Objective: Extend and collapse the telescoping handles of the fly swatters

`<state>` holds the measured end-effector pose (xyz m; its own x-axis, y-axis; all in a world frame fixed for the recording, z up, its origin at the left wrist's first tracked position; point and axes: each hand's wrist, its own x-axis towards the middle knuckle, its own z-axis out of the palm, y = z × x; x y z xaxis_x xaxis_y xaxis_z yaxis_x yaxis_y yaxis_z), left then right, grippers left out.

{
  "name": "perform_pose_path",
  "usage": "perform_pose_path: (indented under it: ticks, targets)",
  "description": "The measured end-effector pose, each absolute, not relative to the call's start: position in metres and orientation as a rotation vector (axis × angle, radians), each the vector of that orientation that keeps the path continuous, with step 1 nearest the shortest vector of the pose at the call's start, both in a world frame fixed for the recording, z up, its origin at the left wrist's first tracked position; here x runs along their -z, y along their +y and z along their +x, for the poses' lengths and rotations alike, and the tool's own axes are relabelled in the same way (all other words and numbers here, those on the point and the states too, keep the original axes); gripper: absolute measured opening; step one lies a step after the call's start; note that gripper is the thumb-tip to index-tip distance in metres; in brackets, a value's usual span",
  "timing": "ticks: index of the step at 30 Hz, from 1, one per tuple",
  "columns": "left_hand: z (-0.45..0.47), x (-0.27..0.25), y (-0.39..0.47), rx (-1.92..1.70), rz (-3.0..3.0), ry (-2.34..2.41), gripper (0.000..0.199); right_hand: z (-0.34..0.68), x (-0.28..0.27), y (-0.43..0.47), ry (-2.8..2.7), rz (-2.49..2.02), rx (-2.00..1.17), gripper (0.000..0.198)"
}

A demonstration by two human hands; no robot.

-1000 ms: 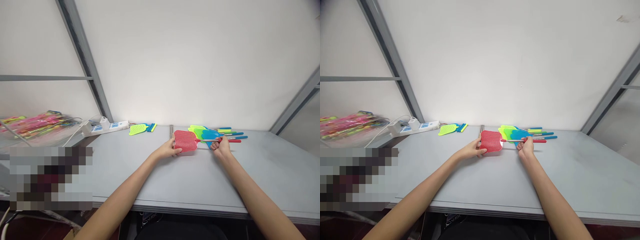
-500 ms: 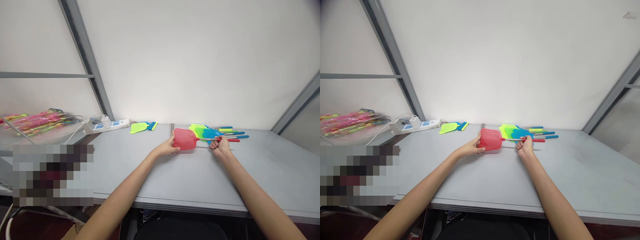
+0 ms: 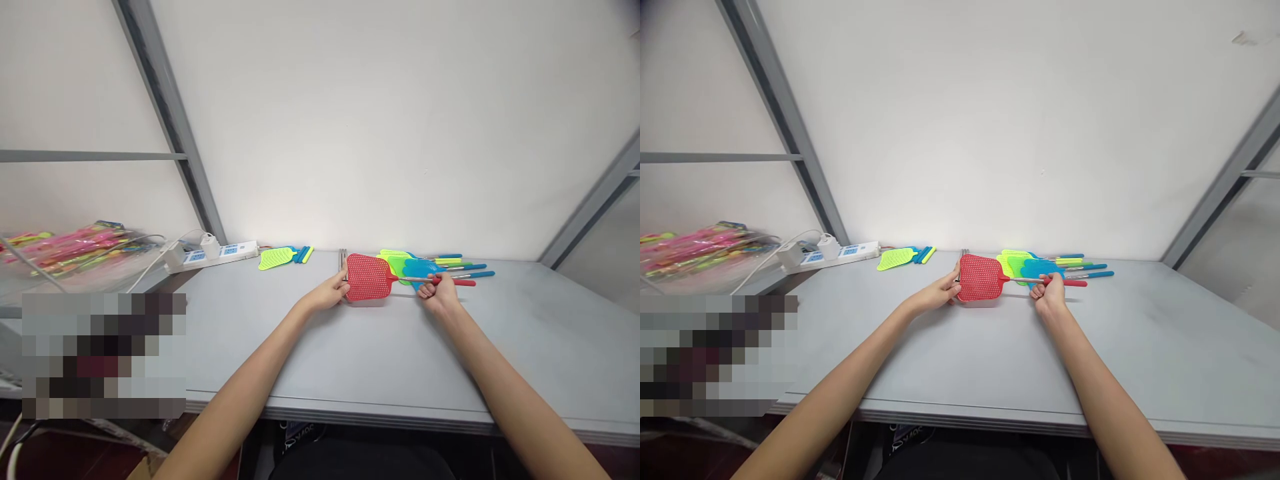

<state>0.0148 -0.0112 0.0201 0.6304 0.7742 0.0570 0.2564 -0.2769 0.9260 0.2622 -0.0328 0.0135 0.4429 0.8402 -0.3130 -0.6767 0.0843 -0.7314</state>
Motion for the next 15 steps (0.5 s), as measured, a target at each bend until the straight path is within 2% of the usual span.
perform_pose_path:
  ticks: [5, 15]
  targets:
    - [0.0151, -0.0190, -0.0075, -0.733, 1.846, 0.859, 0.057, 0.2612, -0.0139, -0.0321, -0.213, -0.950, -1.154, 0.018]
    - [0.0116, -0.0259, -0.0133, -0.541, 1.760, 0.553, 0.071, 0.2656, -0.0140, -0.0317, -0.198, -0.955, -1.141, 0.028]
